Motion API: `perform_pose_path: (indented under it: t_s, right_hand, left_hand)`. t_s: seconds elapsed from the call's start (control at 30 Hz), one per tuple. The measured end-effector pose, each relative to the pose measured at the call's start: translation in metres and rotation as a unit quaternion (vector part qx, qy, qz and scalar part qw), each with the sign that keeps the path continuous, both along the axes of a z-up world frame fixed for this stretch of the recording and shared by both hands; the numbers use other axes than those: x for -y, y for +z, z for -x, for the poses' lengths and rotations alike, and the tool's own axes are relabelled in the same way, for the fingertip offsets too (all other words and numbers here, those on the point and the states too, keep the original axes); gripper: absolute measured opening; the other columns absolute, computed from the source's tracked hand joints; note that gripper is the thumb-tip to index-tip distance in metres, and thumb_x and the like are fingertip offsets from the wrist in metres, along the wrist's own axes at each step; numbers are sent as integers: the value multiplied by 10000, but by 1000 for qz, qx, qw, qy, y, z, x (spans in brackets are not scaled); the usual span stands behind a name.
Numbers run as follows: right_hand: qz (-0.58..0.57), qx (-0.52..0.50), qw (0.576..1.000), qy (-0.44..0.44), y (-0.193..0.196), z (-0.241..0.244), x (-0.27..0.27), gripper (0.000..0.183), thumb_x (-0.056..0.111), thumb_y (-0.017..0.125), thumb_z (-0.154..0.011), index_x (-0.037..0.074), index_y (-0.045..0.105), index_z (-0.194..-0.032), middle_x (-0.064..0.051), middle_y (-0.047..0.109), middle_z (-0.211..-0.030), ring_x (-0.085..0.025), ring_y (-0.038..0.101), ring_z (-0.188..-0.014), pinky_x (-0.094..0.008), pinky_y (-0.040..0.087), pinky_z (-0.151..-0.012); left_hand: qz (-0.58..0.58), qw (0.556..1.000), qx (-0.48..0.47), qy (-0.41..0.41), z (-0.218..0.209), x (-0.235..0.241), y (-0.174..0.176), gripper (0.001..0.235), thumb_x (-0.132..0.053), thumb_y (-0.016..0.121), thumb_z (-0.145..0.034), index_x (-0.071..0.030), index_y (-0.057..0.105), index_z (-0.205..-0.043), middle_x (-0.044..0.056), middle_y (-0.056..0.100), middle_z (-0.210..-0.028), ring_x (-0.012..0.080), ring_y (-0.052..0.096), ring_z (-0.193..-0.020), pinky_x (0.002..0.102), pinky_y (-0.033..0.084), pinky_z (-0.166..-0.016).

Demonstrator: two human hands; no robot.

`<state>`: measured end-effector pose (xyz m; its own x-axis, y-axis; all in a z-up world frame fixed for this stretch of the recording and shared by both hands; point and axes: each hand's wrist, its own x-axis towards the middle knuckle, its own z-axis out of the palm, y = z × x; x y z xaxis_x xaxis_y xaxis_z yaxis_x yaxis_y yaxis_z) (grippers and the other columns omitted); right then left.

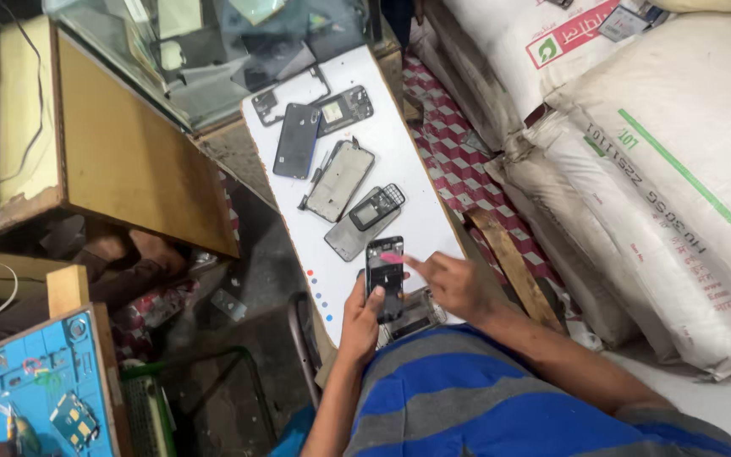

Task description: The person uses a pink toothbrush to scrub the internal components of several disassembled mobile phones on a white workbench. They handle each phone one at a time, brushing the circuit boards and battery areas before placing them back on the table.

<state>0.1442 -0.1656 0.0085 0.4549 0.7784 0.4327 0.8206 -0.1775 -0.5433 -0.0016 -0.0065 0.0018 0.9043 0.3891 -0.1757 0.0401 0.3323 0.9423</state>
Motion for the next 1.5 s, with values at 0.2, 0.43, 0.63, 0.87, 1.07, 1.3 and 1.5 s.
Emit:
perform_pose_path:
  t_s: [0.2,0.43,0.63,0.87,1.07,1.3,1.5]
  right_hand:
    - [-148,12,985,-83,-27,-43,3,203,-43,544,-939,2,667,-1095,-137,656,-894,-275,641,-810,-382,510,-713]
    - [-147,-6,977,-155,-14,-78,22,379,-95,666,-1041,14,651,-1403,-153,615,-824,-240,536,-693,-341,458,-662]
    - [-132,-40,989,-52,10,-34,-8,622,-121,577,-1005,449,642,-1247,-102,620,-931,-229,634,-847,-337,514,-766]
    - [-16,-65,998,14,34,8,-42,589,-116,642,-963,98,569,-1507,-87,534,-816,-205,507,-647,-358,440,-599]
    - [-32,-25,998,48,31,11,-43,675,-134,625,-906,172,563,-1505,-88,536,-826,-202,515,-628,-363,448,-568]
    - [-20,-8,999,31,22,11,-42,713,-132,604,-871,155,545,-1522,-71,518,-802,-201,519,-608,-359,449,-537]
    - [-50,-14,997,50,13,15,-43,679,-129,614,-889,180,578,-1493,-65,462,-764,-198,502,-595,-365,431,-542]
  left_hand:
    - [28,1000,5,8,7,-16,-13,495,-343,546,-1087,61,615,-1366,173,732,-1058,244,731,-939,351,600,-806]
    - [149,977,130,80,2,-34,-3,535,-231,683,-1013,54,460,-1408,276,658,-1270,401,707,-1155,480,621,-943]
    - [140,980,121,72,-2,-30,5,468,-129,619,-1036,10,397,-1424,251,670,-1291,356,699,-1204,446,621,-991]
    - [10,995,72,74,-2,-22,-11,357,-49,542,-1083,11,458,-1425,165,705,-1287,192,687,-1136,326,550,-1021]
    - [-53,995,11,82,-5,-14,-21,341,-61,572,-1093,22,525,-1420,132,685,-1181,141,623,-1033,286,508,-922]
    - [-76,993,54,76,-8,-14,-19,299,-75,568,-1066,-1,558,-1355,55,729,-1190,79,649,-1061,234,524,-933]
    - [-105,988,-47,100,-11,-12,-30,260,-76,635,-1039,20,640,-1281,53,726,-955,69,590,-821,241,481,-700]
